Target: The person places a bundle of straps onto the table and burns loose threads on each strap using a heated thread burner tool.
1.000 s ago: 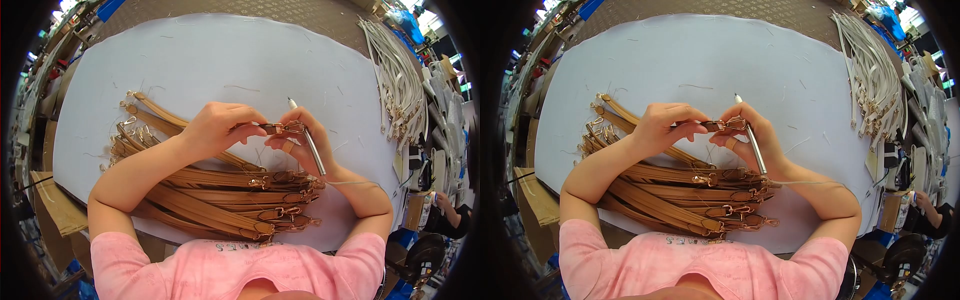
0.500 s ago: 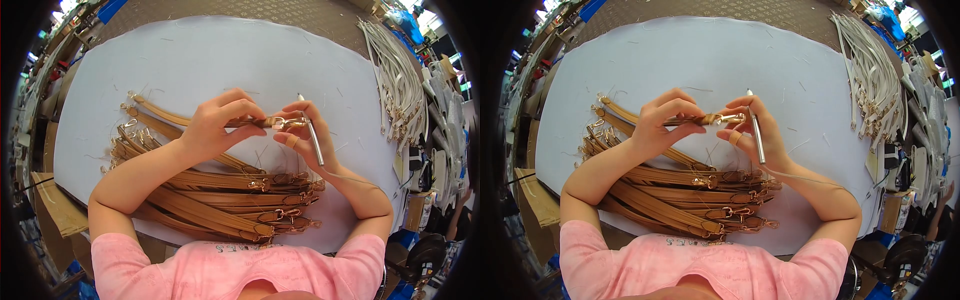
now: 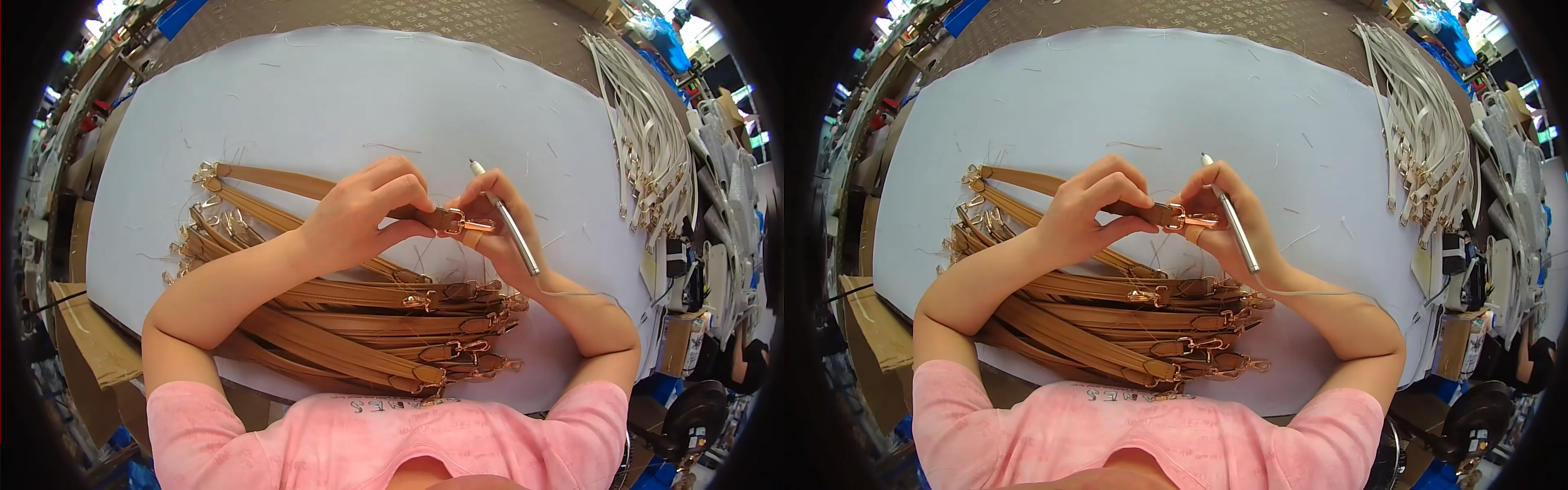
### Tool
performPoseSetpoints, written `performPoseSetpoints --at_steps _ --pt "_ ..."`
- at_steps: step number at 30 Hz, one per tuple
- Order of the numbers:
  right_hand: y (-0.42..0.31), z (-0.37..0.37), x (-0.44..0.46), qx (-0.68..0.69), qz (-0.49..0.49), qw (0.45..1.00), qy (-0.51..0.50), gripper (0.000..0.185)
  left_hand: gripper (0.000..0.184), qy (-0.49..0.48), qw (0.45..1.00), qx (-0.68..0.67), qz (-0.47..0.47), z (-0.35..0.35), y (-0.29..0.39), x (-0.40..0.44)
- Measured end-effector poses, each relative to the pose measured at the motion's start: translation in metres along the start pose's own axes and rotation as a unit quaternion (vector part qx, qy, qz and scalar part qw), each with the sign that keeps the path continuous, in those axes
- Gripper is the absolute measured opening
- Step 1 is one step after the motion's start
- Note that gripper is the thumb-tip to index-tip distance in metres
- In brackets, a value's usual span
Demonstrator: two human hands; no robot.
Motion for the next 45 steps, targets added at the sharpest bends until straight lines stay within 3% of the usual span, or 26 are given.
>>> performPoseSetpoints --at_steps 10,12,16,17,19,20,21,23,25,30,34,37,40,43,45 --pt "-0.006 0.008 -0.002 -0.032 -0.073 0.996 -0.045 0.030 0.027 -0.013 0.999 -0.037 0.001 0.002 0.000 -0.001" --pt "-0.008 0.008 -0.003 -0.081 -0.076 0.992 -0.055 0.027 0.026 -0.015 0.999 -0.048 -0.004 0.003 -0.002 -0.002" --pt "-0.032 -0.004 0.002 -0.205 -0.091 0.974 -0.037 0.020 0.018 -0.022 0.996 0.079 0.019 -0.002 -0.009 0.000" --pt "-0.038 -0.010 0.004 -0.253 -0.097 0.962 -0.027 0.018 0.016 -0.102 0.991 0.071 -0.044 0.007 -0.020 0.001" --pt "-0.053 -0.034 0.008 -0.186 -0.138 0.972 0.038 0.020 0.013 -0.260 0.948 0.050 -0.176 0.026 -0.043 -0.010" --pt "-0.060 -0.040 0.009 -0.166 -0.138 0.973 0.087 0.031 0.013 -0.262 0.946 0.047 -0.184 0.030 -0.048 -0.011" --pt "-0.065 -0.047 0.008 -0.147 -0.137 0.970 0.135 0.042 0.013 -0.199 0.971 0.090 -0.099 0.025 -0.042 -0.003" --pt "-0.060 -0.046 0.009 -0.079 -0.116 0.986 0.095 0.048 0.014 -0.066 0.979 0.177 0.080 0.015 -0.021 0.001" --pt "-0.054 -0.041 0.009 0.047 -0.089 0.995 0.021 0.061 0.014 -0.074 0.980 0.177 0.049 0.014 -0.022 -0.002" --pt "-0.036 -0.041 0.011 0.108 -0.036 0.993 0.019 0.073 0.014 -0.095 0.987 0.121 -0.035 0.019 -0.032 -0.006" --pt "-0.023 -0.039 0.007 0.190 -0.002 0.982 0.003 0.063 0.017 -0.108 0.985 0.131 -0.011 0.024 -0.019 -0.002" --pt "-0.014 -0.036 0.008 0.155 0.003 0.986 0.059 0.036 0.018 -0.103 0.985 0.136 0.024 0.029 -0.015 -0.003" --pt "0.000 -0.027 0.008 0.121 0.018 0.992 0.037 0.020 0.020 -0.082 0.989 0.109 0.051 0.028 -0.015 -0.005" --pt "0.005 -0.021 0.010 0.054 0.022 0.998 0.019 0.011 0.017 -0.158 0.978 -0.098 -0.096 0.033 -0.044 -0.004" --pt "0.008 -0.017 0.011 -0.043 0.020 0.999 0.002 0.010 0.015 -0.170 0.968 -0.128 -0.131 0.032 -0.049 -0.003"
Point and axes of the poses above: each hand's wrist, its own x-axis towards the middle knuckle, its own z-axis out of the palm, y = z × x, the point moved 8 cm from there along x, towards the middle knuckle, and after that the axes turned 14 degrees about x, right-handed, at the moved point
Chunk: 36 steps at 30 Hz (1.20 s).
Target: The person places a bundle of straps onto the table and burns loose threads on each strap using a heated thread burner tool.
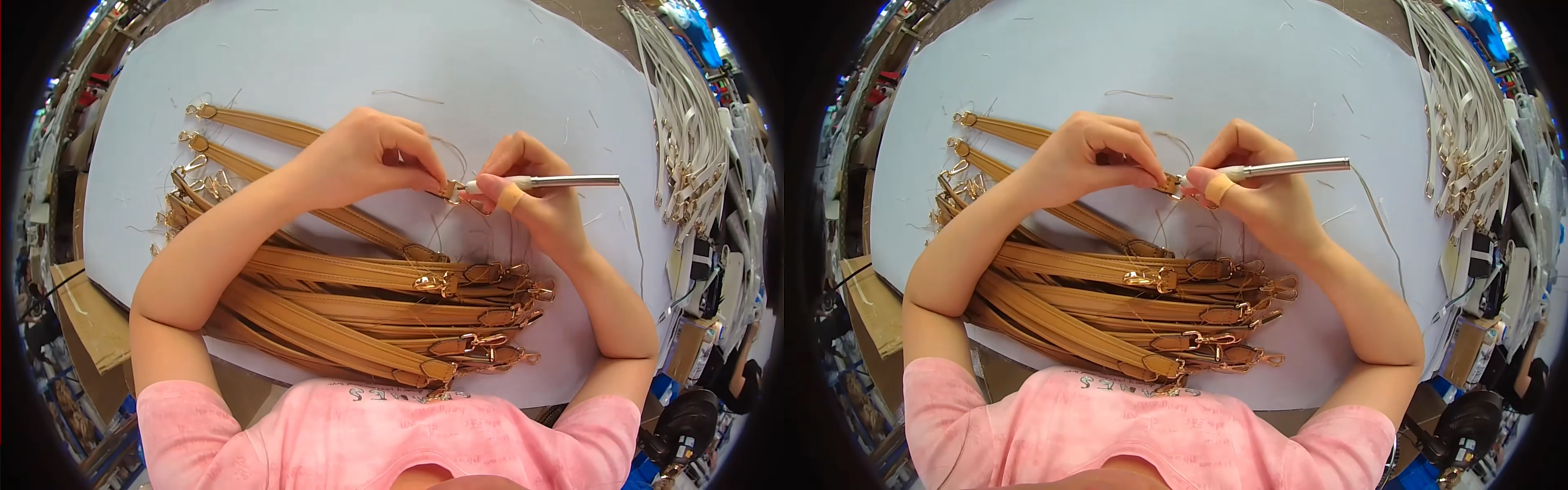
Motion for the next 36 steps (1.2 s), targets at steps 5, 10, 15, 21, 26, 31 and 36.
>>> performPoseSetpoints --at_steps 5,10,15,21,26,31,36 --pt "0.002 0.005 0.000 -0.063 -0.014 0.998 -0.013 0.011 0.008 -0.033 0.994 -0.072 -0.078 -0.001 -0.007 0.000" --pt "0.003 0.007 0.000 -0.074 -0.022 0.997 -0.014 0.012 0.008 -0.040 0.993 -0.077 -0.085 0.002 -0.007 0.001" --pt "0.002 0.010 0.000 -0.079 -0.037 0.996 -0.019 0.012 0.009 -0.033 0.991 -0.093 -0.087 0.003 -0.009 0.000" --pt "0.002 0.009 -0.001 -0.074 -0.029 0.997 -0.019 0.012 0.008 -0.034 0.992 -0.091 -0.083 0.003 -0.009 0.001" --pt "0.002 0.006 -0.001 -0.068 -0.023 0.997 0.002 0.010 0.008 -0.005 0.981 -0.137 -0.136 0.001 -0.017 -0.001" --pt "0.004 0.002 0.000 -0.049 -0.025 0.998 0.042 0.013 0.007 0.017 0.975 -0.156 -0.160 0.001 -0.019 0.000" --pt "0.005 0.000 0.000 -0.069 -0.030 0.996 0.043 0.015 0.008 0.014 0.972 -0.172 -0.158 0.003 -0.020 0.000"
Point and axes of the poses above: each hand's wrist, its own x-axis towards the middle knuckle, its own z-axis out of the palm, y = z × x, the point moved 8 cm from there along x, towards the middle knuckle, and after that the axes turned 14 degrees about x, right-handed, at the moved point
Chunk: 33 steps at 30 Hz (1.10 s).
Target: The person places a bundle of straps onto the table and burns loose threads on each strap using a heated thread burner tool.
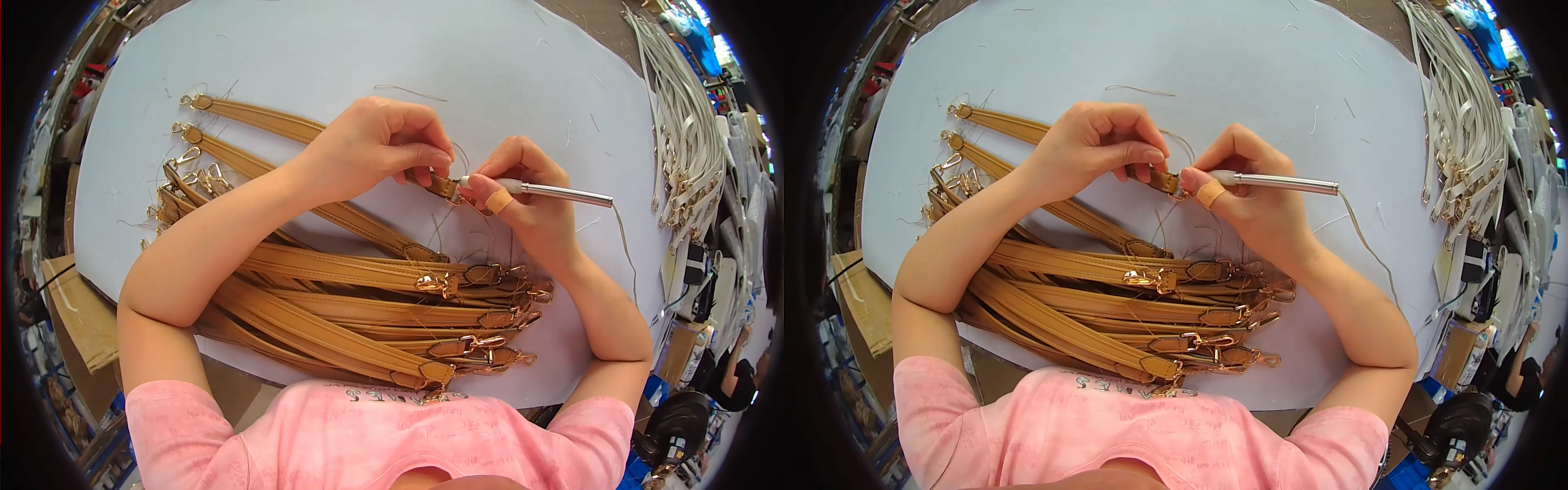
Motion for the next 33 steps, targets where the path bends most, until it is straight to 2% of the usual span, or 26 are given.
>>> performPoseSetpoints --at_steps 4,11,12,14,16,21,23,25,27,30,33 --pt "-0.003 0.003 -0.001 -0.026 0.009 0.999 -0.019 0.008 0.009 -0.002 1.000 0.001 0.004 0.000 0.000 0.000" --pt "-0.002 0.003 -0.002 -0.016 0.017 1.000 -0.021 0.008 0.009 -0.012 1.000 -0.016 0.000 0.000 -0.002 0.000" --pt "-0.001 0.003 -0.002 -0.011 0.018 0.999 -0.024 0.007 0.008 0.023 0.992 0.102 0.069 -0.006 0.010 -0.001" --pt "-0.005 -0.002 0.000 0.029 -0.006 0.999 -0.012 0.006 0.012 0.091 0.918 0.331 0.201 -0.010 0.034 -0.009" --pt "-0.010 -0.010 0.001 0.113 -0.053 0.992 0.014 0.005 0.014 0.089 0.907 0.358 0.205 -0.007 0.033 -0.013" --pt "-0.047 -0.021 -0.004 0.172 -0.120 0.975 0.066 0.004 0.020 0.079 0.876 0.429 0.208 0.013 0.040 -0.021" --pt "-0.051 -0.022 -0.006 0.232 -0.112 0.966 0.019 0.007 0.021 0.074 0.871 0.439 0.207 0.021 0.042 -0.025" --pt "-0.053 -0.025 -0.010 0.261 -0.110 0.959 -0.003 0.008 0.021 0.081 0.896 0.394 0.186 0.026 0.036 -0.028" --pt "-0.048 -0.020 -0.013 0.275 -0.060 0.959 -0.032 0.008 0.021 0.083 0.907 0.372 0.177 0.026 0.036 -0.026" --pt "-0.048 -0.017 -0.016 0.270 -0.024 0.962 -0.040 0.008 0.023 0.192 0.839 0.446 0.246 0.020 0.054 -0.032" --pt "-0.045 -0.018 -0.021 0.258 -0.001 0.966 -0.019 0.008 0.023 0.162 0.835 0.462 0.252 0.020 0.052 -0.028"
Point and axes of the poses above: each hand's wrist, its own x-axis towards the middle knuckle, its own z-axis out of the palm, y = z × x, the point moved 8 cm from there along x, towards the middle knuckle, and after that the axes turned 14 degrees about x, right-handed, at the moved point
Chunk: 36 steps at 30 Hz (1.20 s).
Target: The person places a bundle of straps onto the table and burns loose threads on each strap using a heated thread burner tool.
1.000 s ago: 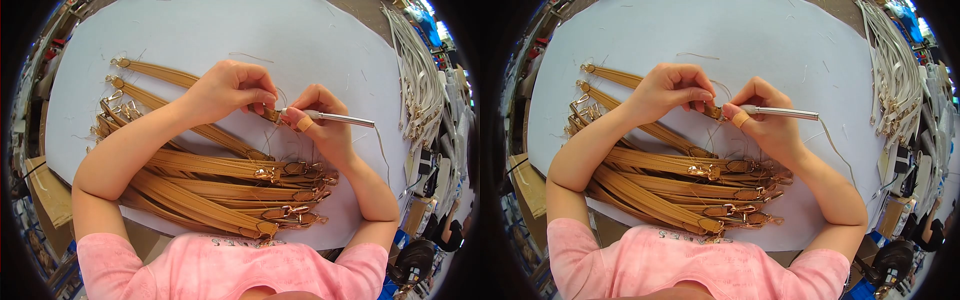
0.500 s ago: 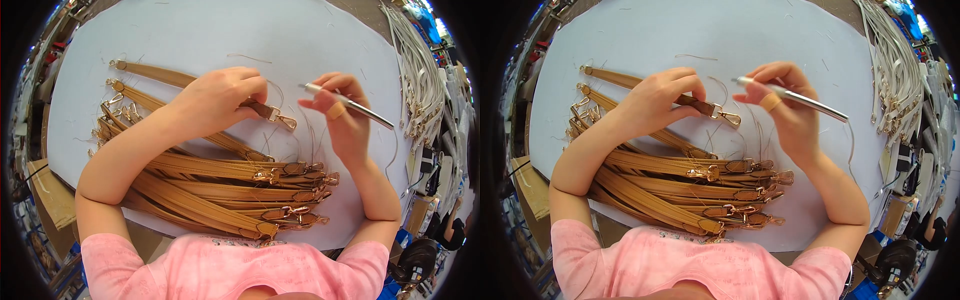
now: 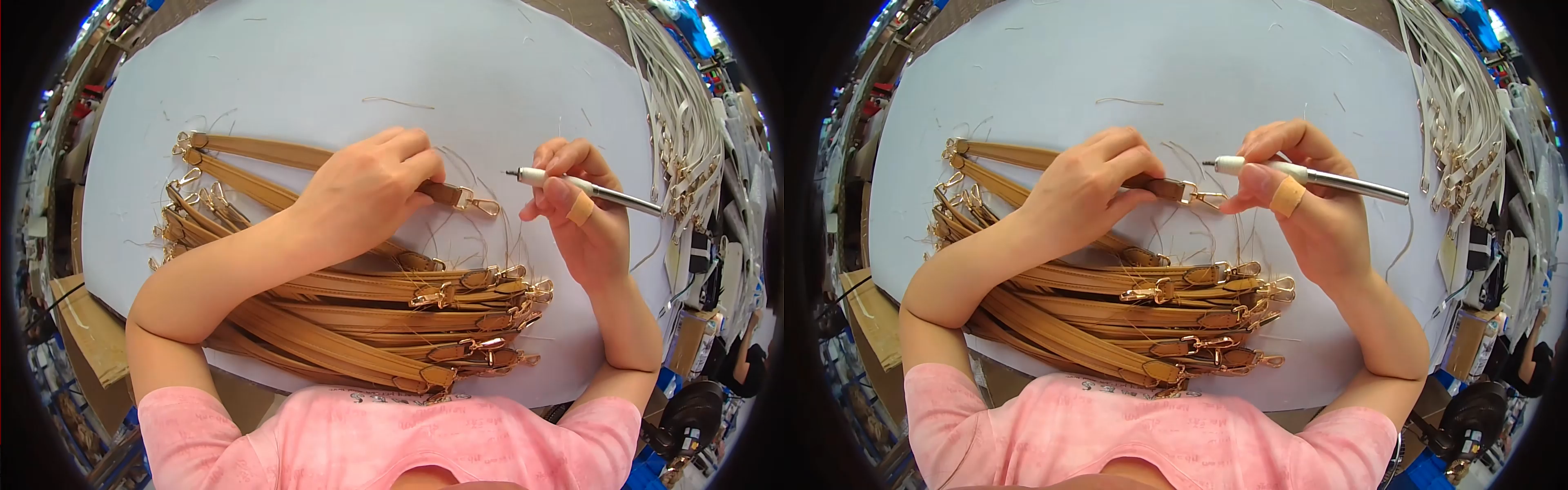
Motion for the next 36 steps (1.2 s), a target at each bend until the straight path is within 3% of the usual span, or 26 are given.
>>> performPoseSetpoints --at_steps 2,4,9,11,18,21,26,29,33,36 --pt "0.002 -0.002 -0.005 -0.028 -0.020 0.999 0.039 0.008 0.022 -0.017 1.000 0.002 0.013 0.001 0.003 -0.001" --pt "0.003 -0.005 -0.008 -0.038 -0.034 0.997 0.061 0.008 0.018 -0.093 0.994 0.030 0.040 0.007 0.014 -0.005" --pt "0.024 -0.014 -0.009 -0.025 0.011 1.000 0.008 0.007 0.015 -0.199 0.979 0.022 0.030 -0.001 0.029 -0.004" --pt "0.031 -0.015 -0.006 -0.028 0.036 0.998 -0.036 0.006 0.015 -0.202 0.979 0.035 0.018 -0.006 0.031 0.001" --pt "0.031 -0.025 -0.005 0.033 0.025 0.999 -0.021 0.008 0.019 -0.153 0.986 0.033 -0.053 0.014 0.027 0.011" --pt "0.029 -0.023 -0.006 0.026 0.017 0.999 -0.025 0.009 0.022 -0.219 0.949 -0.137 -0.178 0.033 0.010 0.009" --pt "0.032 -0.016 -0.008 -0.076 0.000 0.996 -0.041 0.010 0.022 -0.202 0.940 -0.189 -0.199 0.038 -0.001 0.008" --pt "0.036 -0.012 -0.007 -0.141 0.000 0.989 -0.037 0.010 0.020 -0.201 0.913 -0.247 -0.256 0.043 -0.011 0.002" --pt "0.040 -0.011 -0.008 -0.213 0.020 0.977 -0.024 0.011 0.020 -0.246 0.876 -0.328 -0.254 0.044 -0.018 -0.005" --pt "0.044 -0.010 -0.008 -0.260 0.039 0.964 -0.037 0.011 0.021 -0.249 0.882 -0.330 -0.228 0.037 -0.016 -0.002"
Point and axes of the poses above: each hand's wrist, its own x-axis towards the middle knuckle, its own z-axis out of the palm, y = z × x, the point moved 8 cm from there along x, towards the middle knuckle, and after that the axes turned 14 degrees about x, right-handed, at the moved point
